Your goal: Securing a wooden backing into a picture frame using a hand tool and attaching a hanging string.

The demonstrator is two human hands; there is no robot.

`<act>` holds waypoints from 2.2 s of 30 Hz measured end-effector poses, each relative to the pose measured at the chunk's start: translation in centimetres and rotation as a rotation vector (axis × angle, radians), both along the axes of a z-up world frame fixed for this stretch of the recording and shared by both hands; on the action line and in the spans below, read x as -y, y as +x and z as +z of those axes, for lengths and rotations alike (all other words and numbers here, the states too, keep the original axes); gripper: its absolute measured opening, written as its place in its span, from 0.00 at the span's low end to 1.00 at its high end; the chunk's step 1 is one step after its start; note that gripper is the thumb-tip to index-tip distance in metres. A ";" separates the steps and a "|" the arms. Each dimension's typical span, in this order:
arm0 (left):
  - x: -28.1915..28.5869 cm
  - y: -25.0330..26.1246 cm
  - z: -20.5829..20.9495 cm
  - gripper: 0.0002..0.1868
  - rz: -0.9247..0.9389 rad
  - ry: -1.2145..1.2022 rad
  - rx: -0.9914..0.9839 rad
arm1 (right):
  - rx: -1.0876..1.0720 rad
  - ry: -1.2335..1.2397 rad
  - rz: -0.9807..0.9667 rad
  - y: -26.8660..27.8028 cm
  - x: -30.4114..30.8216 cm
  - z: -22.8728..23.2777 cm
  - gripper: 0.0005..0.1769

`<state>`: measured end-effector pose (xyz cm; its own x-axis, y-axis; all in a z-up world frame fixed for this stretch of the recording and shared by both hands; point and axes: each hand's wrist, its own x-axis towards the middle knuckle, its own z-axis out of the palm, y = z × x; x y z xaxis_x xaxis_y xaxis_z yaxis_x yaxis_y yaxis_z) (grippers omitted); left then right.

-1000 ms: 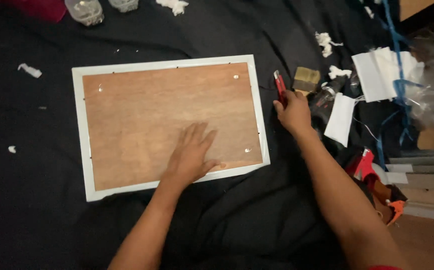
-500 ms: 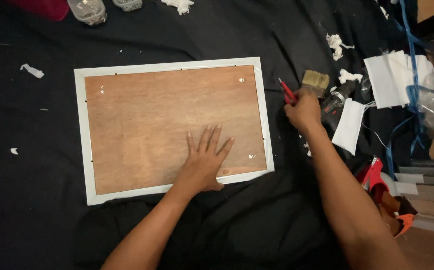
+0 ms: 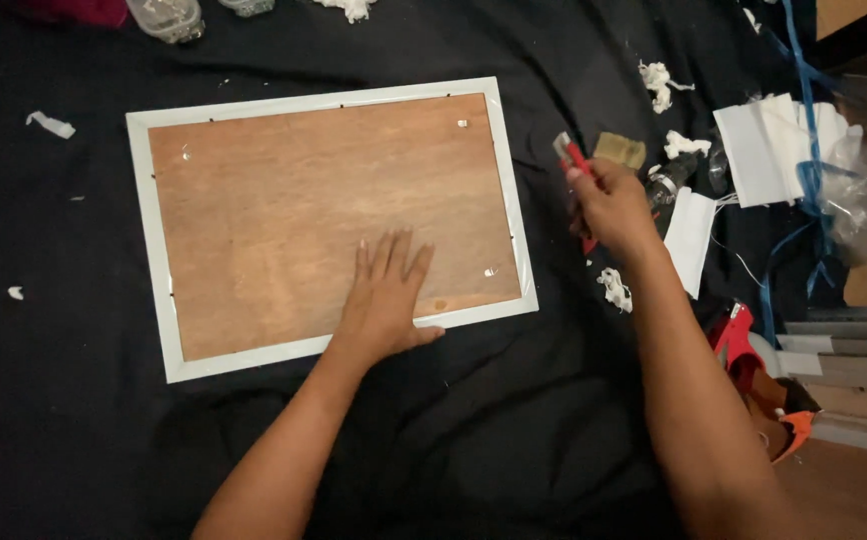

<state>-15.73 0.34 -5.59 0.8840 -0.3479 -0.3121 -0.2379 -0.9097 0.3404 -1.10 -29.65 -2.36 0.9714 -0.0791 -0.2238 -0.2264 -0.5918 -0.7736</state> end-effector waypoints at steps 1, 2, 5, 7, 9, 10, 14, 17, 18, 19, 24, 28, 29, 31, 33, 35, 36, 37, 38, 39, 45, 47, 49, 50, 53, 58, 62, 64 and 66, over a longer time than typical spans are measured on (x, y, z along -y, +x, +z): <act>-0.3 -0.1 -0.3 0.64 0.043 -0.027 0.060 | -0.061 -0.063 0.062 -0.4 -0.2 0.0 0.14; -0.4 -0.2 -0.7 0.63 0.085 -0.055 0.120 | -0.122 -0.128 0.122 -0.9 -0.2 -0.1 0.14; -0.6 -0.3 -1.1 0.55 0.127 -0.111 0.193 | -0.215 -0.303 0.342 -3.4 -0.9 1.7 0.15; -0.5 -0.3 -1.0 0.52 0.138 -0.103 0.217 | -0.288 -0.335 0.407 -5.5 -2.2 2.6 0.18; -0.5 -0.7 -1.6 0.49 0.153 -0.098 0.242 | -0.361 -0.370 0.476 -7.5 -3.4 3.3 0.21; -0.5 -0.8 -2.1 0.49 0.164 -0.072 0.245 | -0.395 -0.486 0.575 -8.3 -3.9 3.7 0.23; -0.8 -0.9 -3.1 0.50 0.222 -0.037 0.077 | -0.389 -0.753 0.761 -9.4 -3.4 2.0 0.26; -0.6 -0.6 -2.4 0.50 0.247 -0.020 -0.002 | -0.376 -0.720 0.777 -9.5 -3.2 0.8 0.24; -0.7 -0.5 -2.3 0.50 0.249 -0.021 0.001 | -0.371 -0.722 0.778 -9.5 -3.3 0.6 0.24; -0.7 -0.4 -2.2 0.50 0.251 -0.018 -0.007 | -0.371 -0.718 0.776 -9.5 -3.3 0.4 0.24; -0.7 -0.6 -2.2 0.48 0.246 -0.007 -0.017 | -0.364 -0.703 0.761 -9.7 -3.3 0.2 0.25; -0.7 -0.7 -2.4 0.48 0.244 -0.014 -0.006 | -0.380 -0.707 0.769 -9.7 -3.4 1.2 0.25; -0.7 -0.6 -2.5 0.48 0.244 -0.019 -0.008 | -0.391 -0.720 0.768 -9.6 -3.4 1.2 0.26; -0.7 -0.6 -3.0 0.48 0.239 -0.018 -0.009 | -0.393 -0.711 0.766 -9.6 -3.4 1.2 0.26; -0.8 -0.5 -3.2 0.49 0.236 -0.016 -0.008 | -0.393 -0.702 0.765 -9.6 -3.4 1.3 0.27; -0.7 -0.5 -3.3 0.49 0.236 -0.013 -0.006 | -0.392 -0.689 0.763 -9.5 -3.5 1.3 0.28; -0.7 -0.5 -3.1 0.49 0.236 -0.013 -0.006 | -0.391 -0.689 0.763 -9.6 -3.6 1.6 0.28; -0.8 -0.6 -2.9 0.48 0.240 -0.023 -0.009 | -0.395 -0.675 0.753 -9.7 -3.8 1.9 0.27; -0.8 -0.6 -2.6 0.48 0.244 -0.033 -0.012 | -0.399 -0.660 0.743 -9.7 -3.9 2.1 0.27; -0.8 -0.6 -2.6 0.48 0.245 -0.033 -0.013 | -0.399 -0.660 0.744 -9.6 -3.9 2.0 0.27; -0.7 -0.6 -2.7 0.48 0.250 -0.058 -0.015 | -0.408 -0.686 0.758 -9.5 -3.9 1.9 0.28; -0.6 -0.5 -3.1 0.49 0.254 -0.056 -0.018 | -0.420 -0.710 0.739 -9.5 -4.0 2.3 0.29; -0.6 -0.6 -2.5 0.48 0.253 -0.058 -0.020 | -0.458 -0.729 0.715 -9.2 -4.9 2.8 0.27; -0.7 -0.6 -2.2 0.48 0.255 -0.059 -0.022 | -0.494 -0.747 0.693 -9.0 -5.3 3.0 0.25; -0.6 -0.5 -2.8 0.49 0.250 -0.034 -0.027 | -0.543 -0.781 0.649 -8.0 -4.8 0.9 0.24; -0.6 -0.5 -2.0 0.48 0.251 -0.046 -0.046 | -0.638 -0.737 0.608 -7.3 -4.5 -0.4 0.26; -1.1 0.3 -1.0 0.50 0.255 -0.050 -0.073 | -0.649 -0.703 0.604 -7.1 -4.5 0.0 0.29; -2.5 1.3 -0.6 0.48 0.313 -0.081 -0.071 | -0.634 -0.718 0.644 -6.7 -4.1 -0.4 0.27; -4.4 2.3 0.2 0.47 0.375 -0.111 -0.076 | -0.624 -0.733 0.691 -6.3 -4.2 0.6 0.26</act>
<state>-13.43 4.70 -5.37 0.9322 -0.0404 -0.3597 0.1336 -0.8852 0.4456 -7.37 -25.42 -1.74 0.5975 0.1131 -0.7939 0.0975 -0.9929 -0.0681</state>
